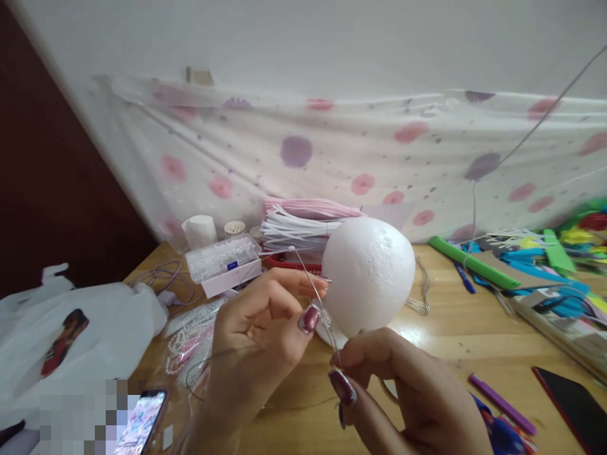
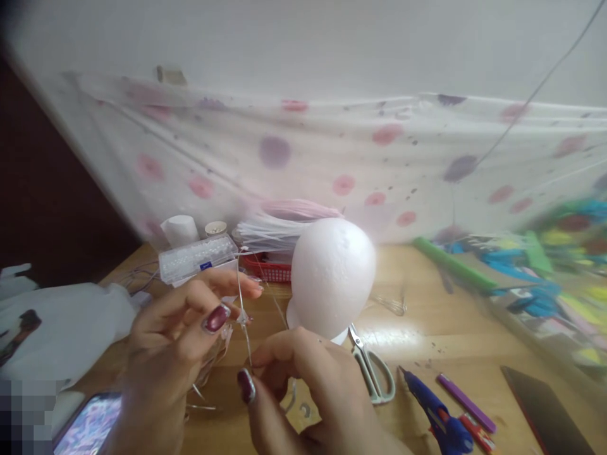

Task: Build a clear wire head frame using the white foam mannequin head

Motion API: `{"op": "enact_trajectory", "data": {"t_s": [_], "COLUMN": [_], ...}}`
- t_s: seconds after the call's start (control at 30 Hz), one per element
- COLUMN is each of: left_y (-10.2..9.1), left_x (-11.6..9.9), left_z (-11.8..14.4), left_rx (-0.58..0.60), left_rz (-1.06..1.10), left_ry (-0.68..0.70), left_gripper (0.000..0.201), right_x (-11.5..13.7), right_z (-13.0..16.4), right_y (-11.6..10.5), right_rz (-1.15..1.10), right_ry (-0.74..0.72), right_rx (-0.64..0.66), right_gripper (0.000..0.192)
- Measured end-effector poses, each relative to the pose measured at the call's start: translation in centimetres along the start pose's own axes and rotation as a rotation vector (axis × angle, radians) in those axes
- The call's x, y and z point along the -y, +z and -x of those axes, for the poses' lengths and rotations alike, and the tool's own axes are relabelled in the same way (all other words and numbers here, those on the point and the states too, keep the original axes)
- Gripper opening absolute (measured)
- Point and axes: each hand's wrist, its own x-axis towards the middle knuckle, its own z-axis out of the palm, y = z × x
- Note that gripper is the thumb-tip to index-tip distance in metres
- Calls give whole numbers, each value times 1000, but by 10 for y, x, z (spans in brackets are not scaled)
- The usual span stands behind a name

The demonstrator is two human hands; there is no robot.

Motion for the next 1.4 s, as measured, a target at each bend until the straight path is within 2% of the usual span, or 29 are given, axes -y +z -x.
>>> {"op": "enact_trajectory", "data": {"t_s": [0.17, 0.3, 0.5, 0.67, 0.73, 0.87, 1.0, 1.1, 1.3, 1.4], "left_y": [1, 3, 5, 11, 14, 17, 16, 17, 21, 24], "left_x": [0, 0, 1, 5, 6, 5, 3, 3, 5, 6], "left_z": [4, 7, 7, 9, 11, 14, 15, 15, 15, 14], "left_rx": [-23, -50, -30, -71, -92, -100, -110, -116, -131, -135], "left_rz": [-164, -236, -306, -284, -267, -264, -276, -293, -297, -283], "left_ry": [74, 119, 228, 274, 280, 277, 282, 291, 322, 335], "left_gripper": [19, 29, 28, 29, 30, 29, 28, 28, 29, 30], "right_x": [2, 6, 2, -7, -9, -10, -12, -11, -6, -8], "right_z": [-3, -7, -8, -3, -1, 0, 0, 0, 0, 1], "right_y": [-2, -4, -3, 4, 4, 2, 6, 8, 3, 2], "right_rz": [20, 55, 16, -106, -119, -92, -70, -27, -69, -55], "right_ry": [-12, -15, -46, -109, -103, -75, -144, -137, -75, -90], "right_rx": [-1, 27, -5, -103, -99, -68, -140, -172, -104, -99], "right_gripper": [12, 21, 16, 17, 17, 17, 16, 15, 22, 21]}}
